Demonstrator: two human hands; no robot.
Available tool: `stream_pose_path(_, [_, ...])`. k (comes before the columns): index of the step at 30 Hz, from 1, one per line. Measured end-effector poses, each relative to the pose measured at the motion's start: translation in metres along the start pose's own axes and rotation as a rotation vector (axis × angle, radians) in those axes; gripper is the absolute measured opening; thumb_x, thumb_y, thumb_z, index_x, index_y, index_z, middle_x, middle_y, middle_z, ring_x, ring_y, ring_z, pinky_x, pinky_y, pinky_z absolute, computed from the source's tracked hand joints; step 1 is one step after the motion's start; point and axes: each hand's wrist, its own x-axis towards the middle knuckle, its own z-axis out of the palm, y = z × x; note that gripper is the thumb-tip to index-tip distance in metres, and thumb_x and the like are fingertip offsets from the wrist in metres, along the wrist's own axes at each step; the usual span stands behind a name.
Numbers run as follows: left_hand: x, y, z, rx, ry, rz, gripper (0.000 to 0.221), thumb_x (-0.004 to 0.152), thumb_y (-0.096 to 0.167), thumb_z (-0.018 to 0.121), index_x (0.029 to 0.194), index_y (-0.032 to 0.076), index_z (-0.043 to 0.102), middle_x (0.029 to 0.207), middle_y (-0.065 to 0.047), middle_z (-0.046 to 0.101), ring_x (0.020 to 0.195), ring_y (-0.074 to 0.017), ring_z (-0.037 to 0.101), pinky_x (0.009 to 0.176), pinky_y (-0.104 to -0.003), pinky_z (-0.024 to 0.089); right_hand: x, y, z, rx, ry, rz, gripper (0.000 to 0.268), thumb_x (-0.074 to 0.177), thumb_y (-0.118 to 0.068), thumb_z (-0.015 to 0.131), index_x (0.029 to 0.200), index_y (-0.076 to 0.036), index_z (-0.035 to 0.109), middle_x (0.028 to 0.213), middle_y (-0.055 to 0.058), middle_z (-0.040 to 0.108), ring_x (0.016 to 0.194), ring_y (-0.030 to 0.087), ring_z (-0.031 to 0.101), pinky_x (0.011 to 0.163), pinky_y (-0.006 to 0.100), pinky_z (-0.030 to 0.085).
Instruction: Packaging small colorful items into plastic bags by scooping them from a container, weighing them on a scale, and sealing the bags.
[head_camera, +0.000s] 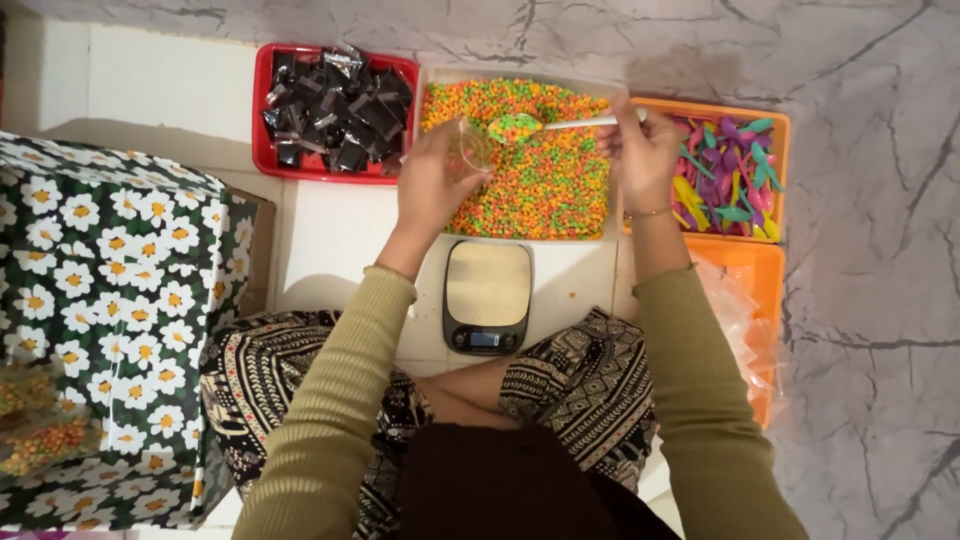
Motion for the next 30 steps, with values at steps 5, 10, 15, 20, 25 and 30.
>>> stream_pose_path(5, [0.011,0.031,-0.006,-0.094,-0.071,0.022,0.058,0.075,0.023,0.095,0.119,0.005,0.062,0.105,-0.011,0.071,0.098,-0.0283,0.065,0.076,-0.04,0.055,-0.041,-0.056,0.029,-0.396,-0.123,-0.316,0.033,0.104,-0.036,0.063,0.087,-0.01,0.074,0.067,0.002,0.071,0.056,0.008,0.066,0.054,0.02,0.055])
stream_pose_path(10, [0.007,0.021,0.011,-0.057,-0.089,-0.047,0.08,0.068,0.038,0.097,0.133,0.007,0.062,0.121,-0.012,0.068,0.12,-0.034,0.065,0.098,-0.043,0.056,-0.057,-0.041,0.031,-0.566,-0.246,-0.887,0.011,0.103,-0.013,0.074,0.099,-0.007,0.08,0.074,0.005,0.074,0.063,0.019,0.072,0.058,0.028,0.058])
stream_pose_path(15, [0.002,0.013,-0.003,-0.089,-0.042,-0.036,0.069,0.077,0.035,0.094,0.129,0.001,0.065,0.116,-0.016,0.07,0.116,-0.0373,0.066,0.096,-0.044,0.056,-0.059,-0.038,0.0,-0.631,0.017,-1.002,0.016,0.108,-0.009,0.064,0.102,-0.003,0.077,0.079,0.012,0.07,0.07,0.029,0.069,0.065,0.037,0.055])
stream_pose_path(20, [-0.003,0.001,-0.003,-0.057,0.023,-0.061,0.057,0.082,0.038,0.091,0.126,0.008,0.069,0.111,-0.011,0.073,0.112,-0.0315,0.069,0.093,-0.042,0.057,-0.014,0.046,-0.015,-0.495,-0.016,-0.643,0.029,0.11,-0.012,0.06,0.095,0.008,0.074,0.077,0.021,0.074,0.071,0.029,0.075,0.062,0.036,0.061])
stream_pose_path(25, [-0.007,-0.008,-0.011,-0.049,0.054,-0.095,0.062,0.078,0.04,0.093,0.125,0.008,0.069,0.11,-0.009,0.073,0.11,-0.0302,0.069,0.091,-0.043,0.058,-0.004,0.133,-0.006,-0.31,-0.051,-0.243,0.031,0.109,-0.022,0.061,0.102,0.004,0.075,0.087,0.023,0.075,0.081,0.029,0.077,0.071,0.036,0.066])
stream_pose_path(30, [-0.009,-0.006,-0.023,-0.03,0.083,-0.082,0.07,0.071,0.035,0.098,0.126,0.006,0.066,0.111,-0.014,0.072,0.111,-0.0348,0.067,0.093,-0.047,0.057,-0.016,0.179,-0.001,-0.005,-0.037,0.26,0.04,0.103,-0.035,0.066,0.117,0.002,0.073,0.102,0.028,0.074,0.092,0.029,0.077,0.082,0.035,0.067])
